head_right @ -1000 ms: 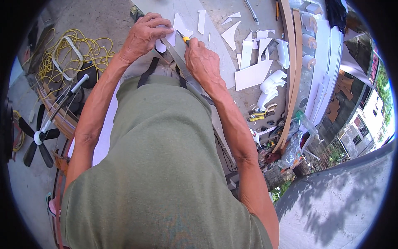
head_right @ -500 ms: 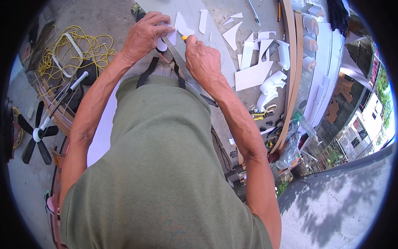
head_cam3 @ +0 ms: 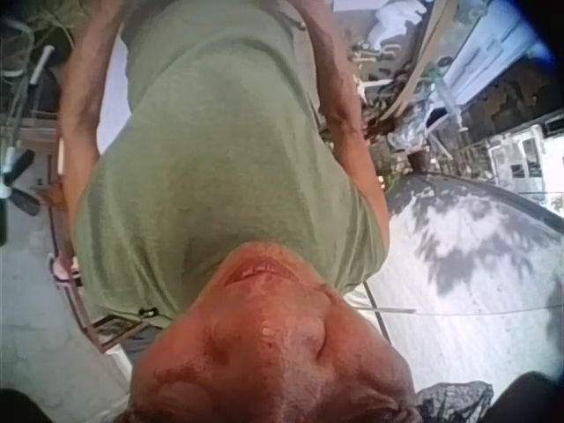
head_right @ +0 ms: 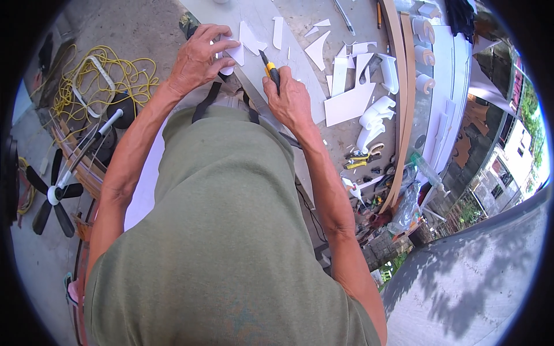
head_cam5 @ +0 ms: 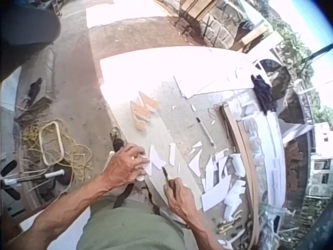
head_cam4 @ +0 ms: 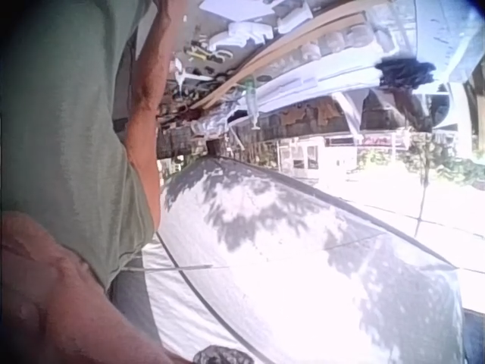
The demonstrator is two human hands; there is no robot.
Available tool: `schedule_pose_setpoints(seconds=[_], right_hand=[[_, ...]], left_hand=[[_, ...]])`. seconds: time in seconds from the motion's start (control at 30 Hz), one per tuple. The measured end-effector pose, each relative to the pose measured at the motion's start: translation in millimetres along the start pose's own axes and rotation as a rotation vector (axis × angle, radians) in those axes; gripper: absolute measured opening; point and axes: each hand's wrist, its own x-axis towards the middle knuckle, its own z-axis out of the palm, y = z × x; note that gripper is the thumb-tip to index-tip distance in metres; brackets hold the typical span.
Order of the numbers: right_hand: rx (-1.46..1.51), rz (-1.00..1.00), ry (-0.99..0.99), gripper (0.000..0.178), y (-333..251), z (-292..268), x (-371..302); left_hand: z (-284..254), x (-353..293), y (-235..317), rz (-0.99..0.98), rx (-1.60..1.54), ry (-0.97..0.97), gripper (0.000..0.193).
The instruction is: Trimming and fitting foam or plastic material into a 3D sign letter 'N' using a utility knife and sanding block.
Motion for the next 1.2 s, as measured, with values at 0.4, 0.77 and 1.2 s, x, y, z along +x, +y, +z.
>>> schedule_pose_setpoints(seconds=[0.4,0.77,1.2], right_hand=[[0.833,0.13,0.288,0.024,-27,19,36],[0.823,0.077,0.28,0.032,-48,6,38],[0.953,0.074,0.38,0.049,-55,5,38]], left_hand=[[26,-28,29,-0.533,-0.286,0.249,0.033],[13,-30,35,-0.913,-1.052,0.233,0.027],[11,-18,52,-0.779,-0.754,0.178,0.019]])
